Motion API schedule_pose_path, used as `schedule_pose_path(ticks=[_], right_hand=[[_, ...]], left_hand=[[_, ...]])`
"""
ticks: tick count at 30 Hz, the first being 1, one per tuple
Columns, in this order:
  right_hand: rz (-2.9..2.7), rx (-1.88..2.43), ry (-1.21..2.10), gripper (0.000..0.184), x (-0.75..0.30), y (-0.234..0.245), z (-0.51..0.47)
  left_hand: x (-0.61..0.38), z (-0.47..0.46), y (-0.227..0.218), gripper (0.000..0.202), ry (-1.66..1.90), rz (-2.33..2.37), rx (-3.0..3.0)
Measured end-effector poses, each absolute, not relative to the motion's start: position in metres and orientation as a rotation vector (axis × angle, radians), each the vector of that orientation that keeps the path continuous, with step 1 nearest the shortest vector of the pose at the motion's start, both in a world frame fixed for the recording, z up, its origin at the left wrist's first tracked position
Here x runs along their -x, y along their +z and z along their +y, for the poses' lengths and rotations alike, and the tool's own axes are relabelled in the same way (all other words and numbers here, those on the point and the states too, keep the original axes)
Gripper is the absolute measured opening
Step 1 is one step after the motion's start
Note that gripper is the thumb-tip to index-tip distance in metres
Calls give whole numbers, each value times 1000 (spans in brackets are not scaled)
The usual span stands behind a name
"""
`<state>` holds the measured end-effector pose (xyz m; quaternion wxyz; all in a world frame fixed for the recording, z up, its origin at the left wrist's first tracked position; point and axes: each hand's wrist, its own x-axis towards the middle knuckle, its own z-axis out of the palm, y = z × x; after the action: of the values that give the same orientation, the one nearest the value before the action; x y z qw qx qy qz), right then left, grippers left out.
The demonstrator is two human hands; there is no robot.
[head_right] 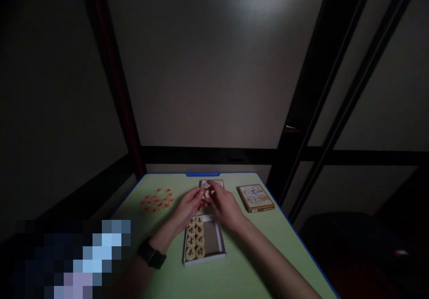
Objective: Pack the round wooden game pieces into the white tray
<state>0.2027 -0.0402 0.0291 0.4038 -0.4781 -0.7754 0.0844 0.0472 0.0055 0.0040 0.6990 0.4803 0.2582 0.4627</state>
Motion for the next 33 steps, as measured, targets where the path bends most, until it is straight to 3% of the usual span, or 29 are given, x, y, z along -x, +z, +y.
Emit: schedule_pose_path(ticks=[4,9,18,33], right_hand=[[-1877,1078,159,21,-211,27,-44],[-1798,1036,226,11,-211,27,-49],[-1812,964,83,33,-194,13,-57],[-1967,842,9,30,-194,19,-61]], left_hand=[[-33,8,8,42,995,526,-963],[-18,6,6,40,943,499,-983],[-21,-8,9,37,817,501,-1081],[-17,-10,12,36,773,461,-1132]])
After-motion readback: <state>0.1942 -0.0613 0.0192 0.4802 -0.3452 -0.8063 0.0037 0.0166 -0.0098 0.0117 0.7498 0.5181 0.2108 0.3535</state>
